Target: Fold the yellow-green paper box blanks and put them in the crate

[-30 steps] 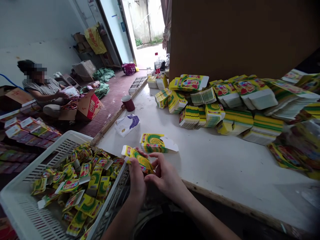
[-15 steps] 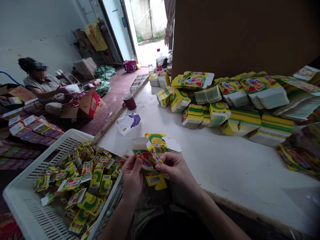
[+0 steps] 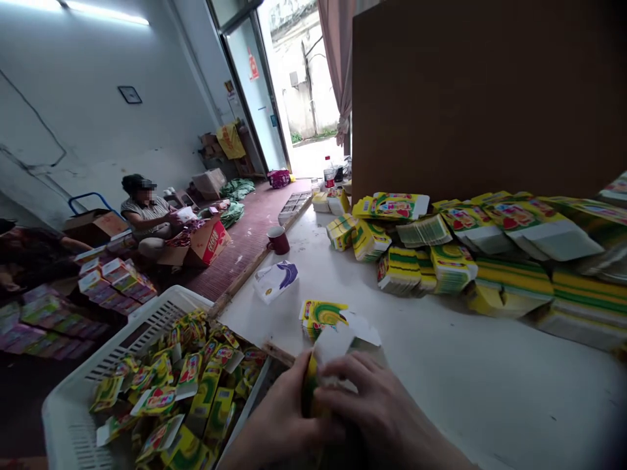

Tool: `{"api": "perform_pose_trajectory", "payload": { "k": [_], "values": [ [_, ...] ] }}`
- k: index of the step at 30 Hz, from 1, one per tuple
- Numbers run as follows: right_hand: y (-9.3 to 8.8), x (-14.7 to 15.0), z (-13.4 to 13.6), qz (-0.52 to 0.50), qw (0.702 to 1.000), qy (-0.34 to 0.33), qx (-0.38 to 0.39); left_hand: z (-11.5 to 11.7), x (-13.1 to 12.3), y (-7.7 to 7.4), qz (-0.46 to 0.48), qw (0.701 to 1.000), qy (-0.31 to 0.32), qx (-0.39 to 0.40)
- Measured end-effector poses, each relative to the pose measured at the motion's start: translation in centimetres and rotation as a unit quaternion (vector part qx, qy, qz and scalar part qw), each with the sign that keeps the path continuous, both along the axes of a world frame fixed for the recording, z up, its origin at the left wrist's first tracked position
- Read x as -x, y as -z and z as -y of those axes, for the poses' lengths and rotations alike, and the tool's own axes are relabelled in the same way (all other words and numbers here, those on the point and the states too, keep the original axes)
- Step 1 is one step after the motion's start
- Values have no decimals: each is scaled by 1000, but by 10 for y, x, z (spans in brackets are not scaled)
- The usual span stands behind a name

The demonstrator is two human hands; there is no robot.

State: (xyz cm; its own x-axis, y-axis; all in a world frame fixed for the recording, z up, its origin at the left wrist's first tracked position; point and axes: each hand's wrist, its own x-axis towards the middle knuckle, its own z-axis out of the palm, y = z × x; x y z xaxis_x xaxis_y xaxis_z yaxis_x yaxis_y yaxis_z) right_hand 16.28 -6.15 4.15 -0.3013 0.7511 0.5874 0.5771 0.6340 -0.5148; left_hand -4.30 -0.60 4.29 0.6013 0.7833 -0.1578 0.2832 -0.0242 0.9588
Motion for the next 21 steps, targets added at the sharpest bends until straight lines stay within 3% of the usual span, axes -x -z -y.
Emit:
{"api": "perform_pose_trajectory", "payload": {
  "k": [2, 4, 6, 8, 10, 11, 13, 16, 19, 21],
  "values": [
    [12, 3, -1, -100, 993, 61, 3, 9, -9, 10, -45, 997, -52, -45],
    [26, 6, -3, -237, 962, 105, 84, 17, -14, 23, -90, 985, -107, -97],
    [36, 10, -5, -365, 896, 60, 247, 24, -16, 37, -111, 975, -119, -153],
    [43, 16, -7, -449, 799, -29, 398, 29, -18, 47, -99, 966, -106, -212],
    [47, 23, -7, -495, 733, -72, 461, 33, -21, 49, -88, 959, -94, -254],
    [48, 25, -7, -503, 727, -74, 461, 33, -22, 46, -87, 957, -87, -264],
    [50, 27, -6, -487, 756, -61, 433, 31, -23, 39, -85, 959, -66, -261],
    [53, 25, -5, -398, 841, -49, 363, 25, -24, 34, -69, 970, -40, -230],
    [56, 20, -6, -272, 923, -47, 267, 22, -26, 40, -64, 976, -54, -203],
    [57, 17, -9, -222, 952, -20, 210, 22, -28, 45, -89, 974, -86, -189]
  ]
}}
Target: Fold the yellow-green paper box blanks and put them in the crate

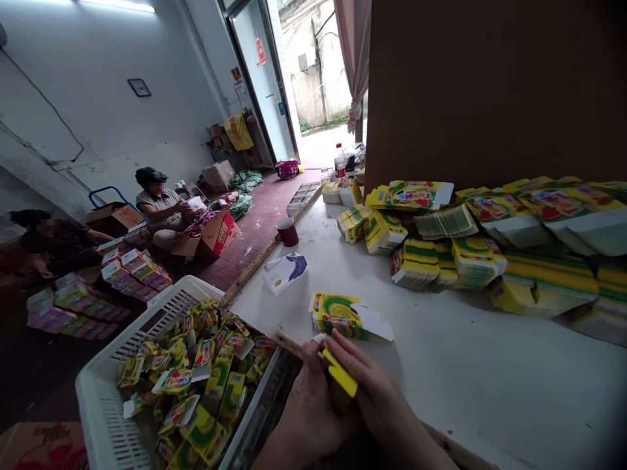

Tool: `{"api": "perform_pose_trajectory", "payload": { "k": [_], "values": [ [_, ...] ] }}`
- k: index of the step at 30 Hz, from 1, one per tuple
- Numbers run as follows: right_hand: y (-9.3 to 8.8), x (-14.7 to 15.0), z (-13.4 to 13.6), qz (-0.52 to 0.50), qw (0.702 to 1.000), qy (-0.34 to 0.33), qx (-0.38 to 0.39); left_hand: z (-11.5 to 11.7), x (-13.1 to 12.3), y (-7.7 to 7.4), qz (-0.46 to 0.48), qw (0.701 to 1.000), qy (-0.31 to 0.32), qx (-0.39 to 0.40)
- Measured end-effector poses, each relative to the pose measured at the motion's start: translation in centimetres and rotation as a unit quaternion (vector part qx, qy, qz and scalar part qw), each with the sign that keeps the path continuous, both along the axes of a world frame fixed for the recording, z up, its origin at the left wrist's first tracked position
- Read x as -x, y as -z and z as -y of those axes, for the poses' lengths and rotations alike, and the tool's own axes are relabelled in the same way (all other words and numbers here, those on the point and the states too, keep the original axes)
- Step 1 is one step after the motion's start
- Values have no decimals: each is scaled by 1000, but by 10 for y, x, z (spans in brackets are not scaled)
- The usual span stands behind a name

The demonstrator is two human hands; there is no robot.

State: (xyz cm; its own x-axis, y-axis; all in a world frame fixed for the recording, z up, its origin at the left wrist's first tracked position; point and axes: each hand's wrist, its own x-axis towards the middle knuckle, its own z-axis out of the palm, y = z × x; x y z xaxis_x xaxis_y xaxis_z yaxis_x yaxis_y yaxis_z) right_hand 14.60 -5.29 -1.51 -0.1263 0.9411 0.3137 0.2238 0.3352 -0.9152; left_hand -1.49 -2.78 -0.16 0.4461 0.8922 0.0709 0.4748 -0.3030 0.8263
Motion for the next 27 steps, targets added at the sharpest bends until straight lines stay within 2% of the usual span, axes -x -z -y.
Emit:
{"api": "perform_pose_trajectory", "payload": {
  "k": [2, 4, 6, 8, 10, 14, 16, 22, 24, 26, 27],
  "values": [
    [-2, -4, -2, 32, 999, 18, -30, 1, 0, -1, -27, 998, -49, -2],
    [-4, -7, -3, 68, 997, -13, -41, 1, 4, -6, -52, 994, -85, -34],
    [-6, -10, -3, 107, 992, -54, -36, -2, 11, -14, -76, 991, -81, -76],
    [-9, -15, -4, 132, 989, -66, -17, -5, 18, -21, -96, 988, -67, -105],
    [-13, -22, -6, 139, 988, -71, -5, -7, 23, -26, -104, 988, -51, -106],
    [-26, -36, -8, 131, 984, -123, -7, -9, 26, -34, -91, 993, -19, -74],
    [-30, -37, -8, 131, 983, -130, 3, -8, 26, -34, -87, 992, -13, -89],
    [-16, -17, -1, 78, 996, -47, 13, -3, 24, -22, -138, 976, -20, -167],
    [-11, -13, -2, 39, 998, -41, 10, -3, 27, -19, -140, 974, -29, -175],
    [-9, -16, -7, 9, 1000, -17, 10, -8, 35, -18, -142, 972, -55, -178],
    [-10, -18, -12, 13, 1000, 22, 6, -12, 42, -18, -146, 969, -82, -181]
  ]
}}
